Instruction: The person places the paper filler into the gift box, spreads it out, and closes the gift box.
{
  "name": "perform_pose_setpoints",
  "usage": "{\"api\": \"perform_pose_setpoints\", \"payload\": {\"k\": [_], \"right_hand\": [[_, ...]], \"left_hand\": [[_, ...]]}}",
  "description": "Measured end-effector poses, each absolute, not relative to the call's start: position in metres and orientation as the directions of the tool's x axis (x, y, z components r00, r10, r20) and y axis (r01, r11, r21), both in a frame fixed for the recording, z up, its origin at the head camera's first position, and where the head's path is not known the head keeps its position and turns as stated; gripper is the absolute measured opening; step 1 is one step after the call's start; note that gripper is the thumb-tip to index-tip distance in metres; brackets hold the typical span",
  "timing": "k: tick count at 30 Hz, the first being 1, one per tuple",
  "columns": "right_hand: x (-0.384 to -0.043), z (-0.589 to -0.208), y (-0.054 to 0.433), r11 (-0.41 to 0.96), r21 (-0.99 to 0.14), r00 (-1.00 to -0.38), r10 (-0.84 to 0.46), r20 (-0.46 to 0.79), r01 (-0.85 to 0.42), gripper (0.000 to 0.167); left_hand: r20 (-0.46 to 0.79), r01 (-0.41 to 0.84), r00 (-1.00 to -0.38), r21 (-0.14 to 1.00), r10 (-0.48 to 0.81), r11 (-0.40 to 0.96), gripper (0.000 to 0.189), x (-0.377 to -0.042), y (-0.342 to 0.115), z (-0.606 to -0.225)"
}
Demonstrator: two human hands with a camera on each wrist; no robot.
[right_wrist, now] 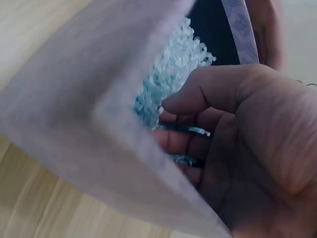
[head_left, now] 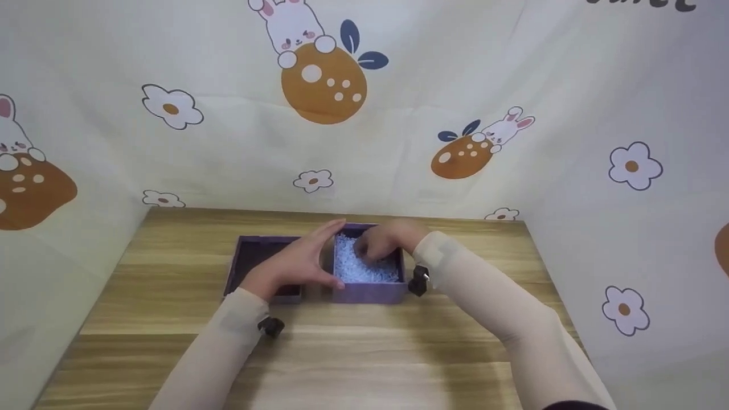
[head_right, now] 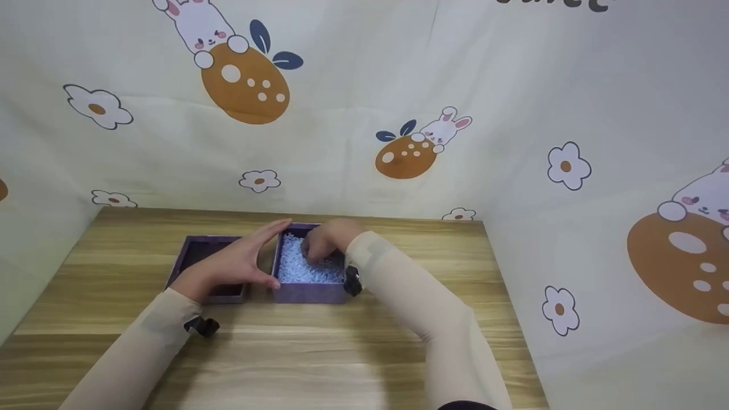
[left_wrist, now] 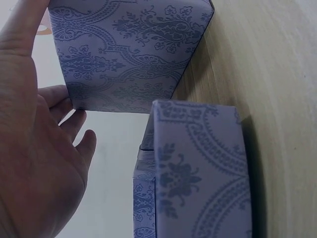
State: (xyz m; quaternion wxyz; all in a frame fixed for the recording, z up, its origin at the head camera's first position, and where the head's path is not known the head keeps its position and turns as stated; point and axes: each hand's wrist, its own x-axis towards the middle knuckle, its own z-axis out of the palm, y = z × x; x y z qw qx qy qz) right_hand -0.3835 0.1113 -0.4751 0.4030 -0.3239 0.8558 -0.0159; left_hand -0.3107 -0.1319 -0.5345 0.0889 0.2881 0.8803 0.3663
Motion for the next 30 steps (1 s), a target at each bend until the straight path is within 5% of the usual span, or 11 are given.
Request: {"api": "perform_pose_setpoints", "payload": {"k": [7,16,24,30], "right_hand": [[-0.383,-0.461,0.104,0.688,-0.353,-0.448,-0.699,-0.558,-0.634,0.031],[-0.374,-0.497,0.093,0.648,-0.301,-0.487,-0.741,-0.462,-0.700,0.029],[-0.365,-0.486,0.105,0.460,-0.356,-0.389,-0.885,-0.256,-0.813,0.026],[-0.354,-0.493,0.113,0.462,-0.385,-0.314,-0.867,-0.387,-0.799,0.021]], "left_hand": [[0.063,0.445,-0.815,0.705,0.575,0.553,0.144,-0.310,-0.133,-0.534],[0.051,0.444,-0.815,0.695,0.577,0.566,0.143,-0.312,-0.136,-0.532],[0.064,0.448,-0.818,0.693,0.571,0.565,0.142,-0.314,-0.136,-0.533],[0.053,0.450,-0.815,0.686,0.577,0.571,0.144,-0.314,-0.132,-0.534]]}}
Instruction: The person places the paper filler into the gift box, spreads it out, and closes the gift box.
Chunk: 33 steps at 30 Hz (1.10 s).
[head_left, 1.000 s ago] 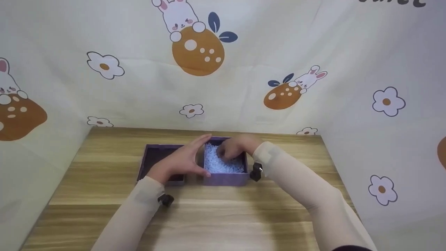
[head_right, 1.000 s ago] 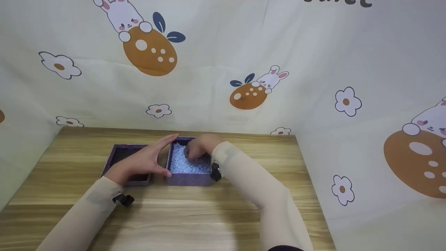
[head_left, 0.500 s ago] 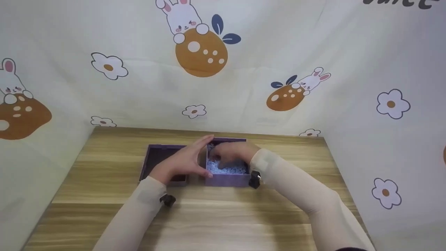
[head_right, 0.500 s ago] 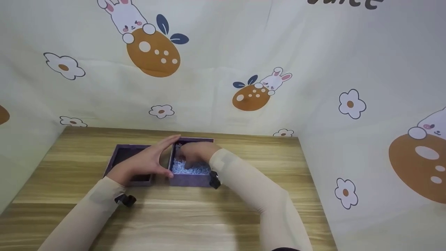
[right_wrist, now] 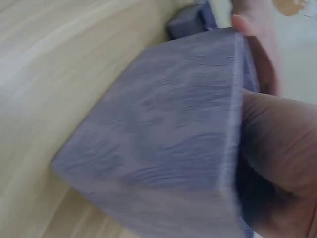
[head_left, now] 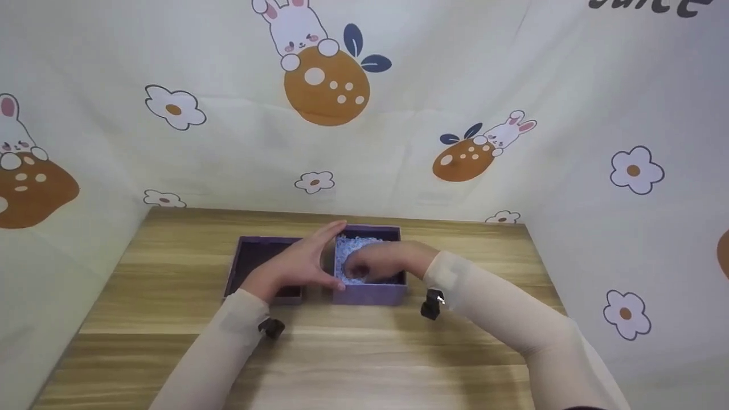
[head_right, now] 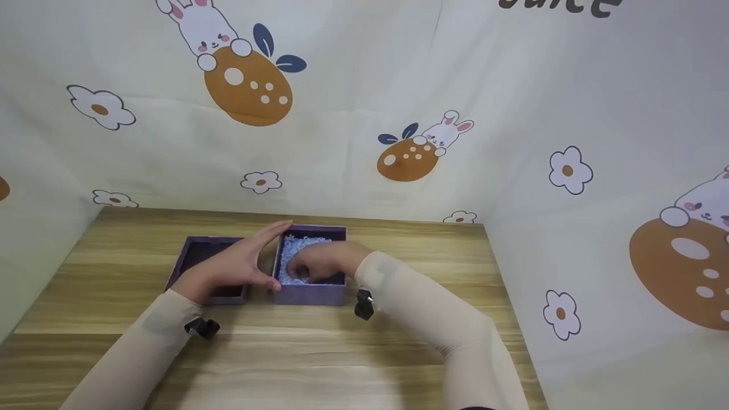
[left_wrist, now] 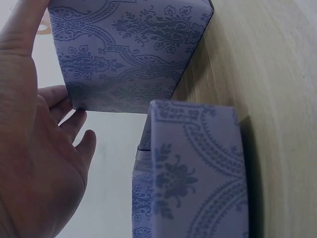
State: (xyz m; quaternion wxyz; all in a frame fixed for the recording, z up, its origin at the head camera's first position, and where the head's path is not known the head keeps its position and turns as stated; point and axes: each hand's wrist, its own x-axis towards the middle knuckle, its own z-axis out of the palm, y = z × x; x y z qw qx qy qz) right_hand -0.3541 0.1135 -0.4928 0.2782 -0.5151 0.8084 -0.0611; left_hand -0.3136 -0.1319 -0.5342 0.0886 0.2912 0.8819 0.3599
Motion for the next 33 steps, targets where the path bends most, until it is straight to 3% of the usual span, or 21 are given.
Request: {"api": "perform_pose_setpoints", "payload": {"k": [6,9,13,16,26,33], "right_hand": [[-0.356,-0.496,0.111,0.500,-0.339,-0.330,-0.831,-0.448,-0.797,0.033],[-0.360,-0.489,0.112,0.520,-0.366,-0.349,-0.828,-0.440,-0.772,0.031],[-0.366,-0.484,0.109,0.557,-0.363,-0.451,-0.826,-0.338,-0.747,0.030],[-0.367,-0.491,0.103,0.570,-0.319,-0.493,-0.819,-0.292,-0.757,0.038],[-0.363,-0.497,0.102,0.531,-0.284,-0.467,-0.843,-0.266,-0.798,0.045],[-0.358,-0.487,0.120,0.562,-0.114,-0.517,-0.811,-0.274,-0.819,0.056]], "left_hand": [[0.065,0.452,-0.816,0.691,0.574,0.565,0.144,-0.313,-0.132,-0.533],[0.065,0.452,-0.816,0.691,0.574,0.564,0.144,-0.312,-0.132,-0.533],[0.070,0.460,-0.809,0.693,0.583,0.555,0.142,-0.312,-0.132,-0.533],[0.069,0.464,-0.806,0.690,0.587,0.555,0.142,-0.312,-0.132,-0.532],[0.071,0.449,-0.816,0.703,0.574,0.552,0.141,-0.312,-0.133,-0.535],[0.051,0.427,-0.823,0.712,0.566,0.557,0.143,-0.311,-0.132,-0.533]]}}
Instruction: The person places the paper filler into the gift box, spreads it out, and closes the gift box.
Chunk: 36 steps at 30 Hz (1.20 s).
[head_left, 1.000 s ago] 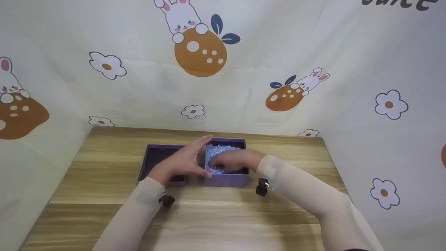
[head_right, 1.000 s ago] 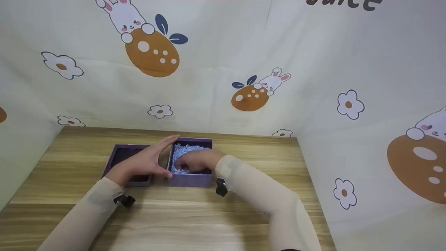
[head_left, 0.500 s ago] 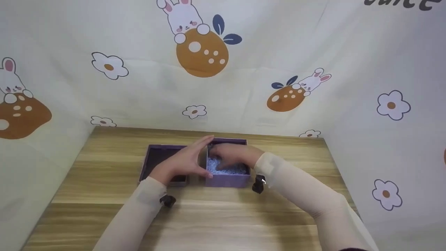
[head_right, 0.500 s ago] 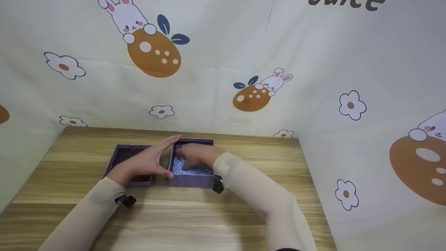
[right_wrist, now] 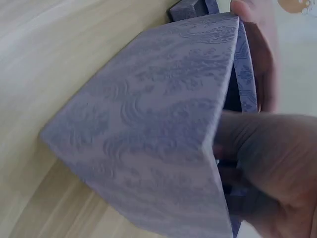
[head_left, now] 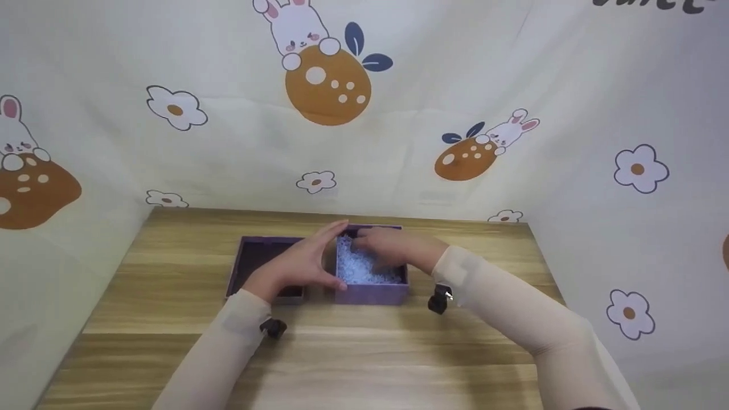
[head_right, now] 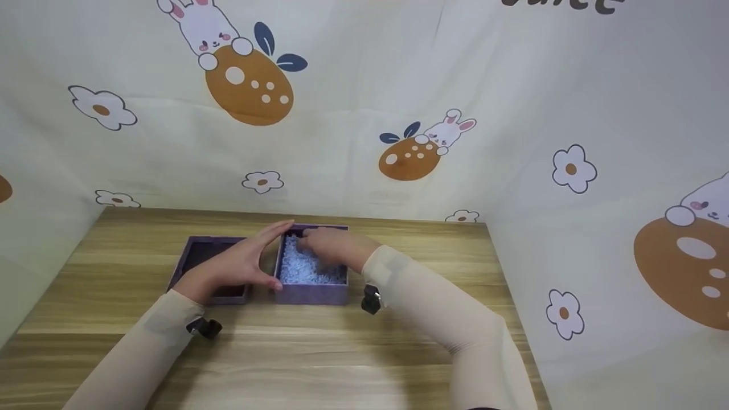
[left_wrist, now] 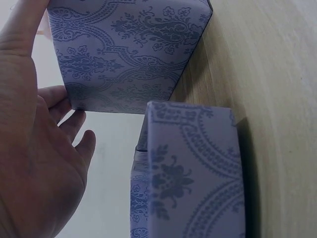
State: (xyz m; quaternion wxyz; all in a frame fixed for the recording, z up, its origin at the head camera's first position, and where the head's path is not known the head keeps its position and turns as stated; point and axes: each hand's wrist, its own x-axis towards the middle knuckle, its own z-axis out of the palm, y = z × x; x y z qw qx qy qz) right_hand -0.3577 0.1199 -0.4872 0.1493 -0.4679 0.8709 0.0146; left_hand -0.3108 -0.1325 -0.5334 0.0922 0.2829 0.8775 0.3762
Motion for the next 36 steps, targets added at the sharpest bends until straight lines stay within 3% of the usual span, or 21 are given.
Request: {"api": "perform_pose_setpoints", "payload": {"k": [7,11,14,18,21,29,34,36], "right_hand": [[-0.354,-0.496,0.120,0.512,0.010,-0.494,-0.824,-0.277,-0.859,0.056],[-0.352,-0.492,0.120,0.517,0.001,-0.500,-0.829,-0.251,-0.856,0.054],[-0.348,-0.485,0.119,0.499,-0.122,-0.465,-0.856,-0.226,-0.858,0.049],[-0.343,-0.484,0.112,0.394,-0.354,-0.322,-0.914,-0.245,-0.848,0.032],[-0.345,-0.499,0.109,0.378,-0.413,-0.270,-0.916,-0.298,-0.829,0.029],[-0.351,-0.501,0.109,0.410,-0.395,-0.287,-0.898,-0.334,-0.822,0.031],[-0.363,-0.493,0.115,0.517,-0.365,-0.426,-0.852,-0.304,-0.774,0.040],[-0.365,-0.496,0.115,0.536,-0.330,-0.452,-0.840,-0.300,-0.777,0.044]], "left_hand": [[0.065,0.444,-0.813,0.712,0.579,0.543,0.142,-0.312,-0.132,-0.532],[0.060,0.440,-0.817,0.708,0.573,0.553,0.141,-0.312,-0.134,-0.533],[0.051,0.433,-0.822,0.702,0.567,0.565,0.142,-0.311,-0.135,-0.535],[0.056,0.435,-0.825,0.697,0.562,0.570,0.143,-0.311,-0.137,-0.538],[0.066,0.444,-0.822,0.696,0.565,0.564,0.143,-0.311,-0.135,-0.538],[0.063,0.447,-0.820,0.690,0.568,0.569,0.143,-0.312,-0.133,-0.535],[0.064,0.443,-0.822,0.697,0.566,0.564,0.143,-0.313,-0.133,-0.536],[0.065,0.448,-0.818,0.695,0.571,0.562,0.143,-0.313,-0.132,-0.536]]}}
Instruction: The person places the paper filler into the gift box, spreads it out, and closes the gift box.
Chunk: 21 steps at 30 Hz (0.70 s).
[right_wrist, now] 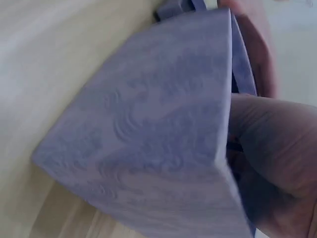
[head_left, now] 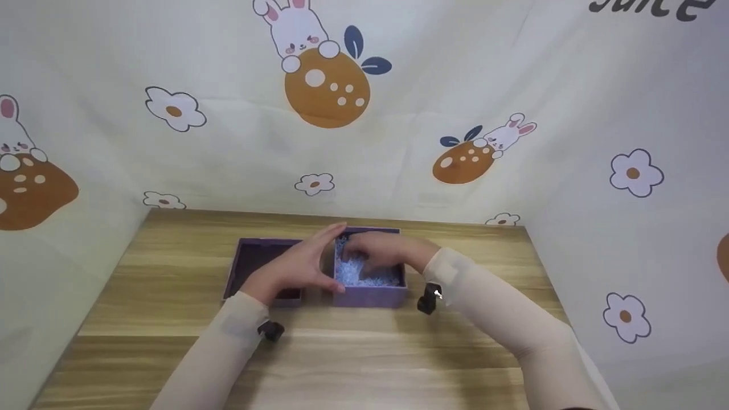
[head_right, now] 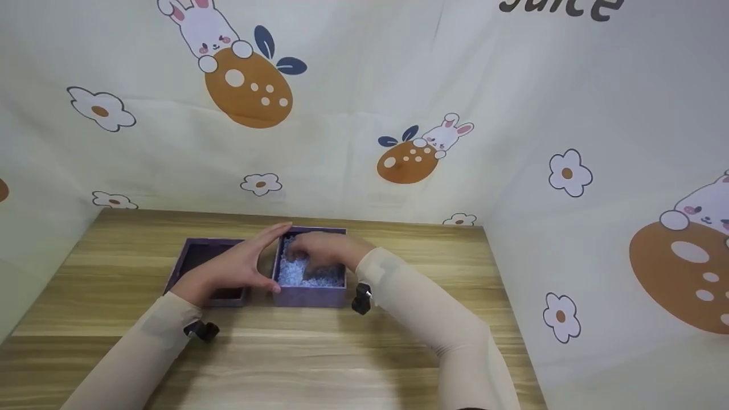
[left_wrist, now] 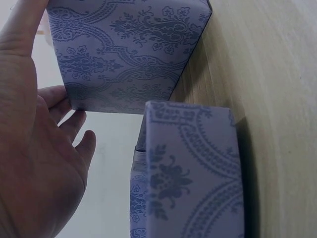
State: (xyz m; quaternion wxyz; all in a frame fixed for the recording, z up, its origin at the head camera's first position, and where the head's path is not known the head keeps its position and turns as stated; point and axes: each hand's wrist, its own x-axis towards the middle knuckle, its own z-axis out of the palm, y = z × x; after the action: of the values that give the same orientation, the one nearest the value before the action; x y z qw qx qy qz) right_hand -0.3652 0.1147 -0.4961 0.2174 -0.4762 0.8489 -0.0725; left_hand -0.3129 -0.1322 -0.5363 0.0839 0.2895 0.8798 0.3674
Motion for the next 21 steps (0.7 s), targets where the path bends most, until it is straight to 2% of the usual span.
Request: {"api": "perform_pose_setpoints", "payload": {"k": [6,13,15,21], "right_hand": [[-0.364,-0.504,0.104,0.518,-0.268,-0.434,-0.843,-0.317,-0.812,0.041],[-0.363,-0.484,0.104,0.599,-0.280,-0.528,-0.798,-0.290,-0.751,0.068],[-0.363,-0.485,0.104,0.600,-0.271,-0.539,-0.798,-0.270,-0.753,0.071],[-0.362,-0.499,0.105,0.550,-0.209,-0.504,-0.831,-0.236,-0.809,0.060]], "left_hand": [[0.057,0.441,-0.821,0.696,0.568,0.567,0.141,-0.311,-0.133,-0.537],[0.063,0.440,-0.818,0.709,0.571,0.551,0.141,-0.311,-0.134,-0.537],[0.065,0.441,-0.818,0.710,0.572,0.549,0.141,-0.311,-0.134,-0.536],[0.066,0.443,-0.815,0.711,0.575,0.546,0.140,-0.311,-0.133,-0.534]]}}
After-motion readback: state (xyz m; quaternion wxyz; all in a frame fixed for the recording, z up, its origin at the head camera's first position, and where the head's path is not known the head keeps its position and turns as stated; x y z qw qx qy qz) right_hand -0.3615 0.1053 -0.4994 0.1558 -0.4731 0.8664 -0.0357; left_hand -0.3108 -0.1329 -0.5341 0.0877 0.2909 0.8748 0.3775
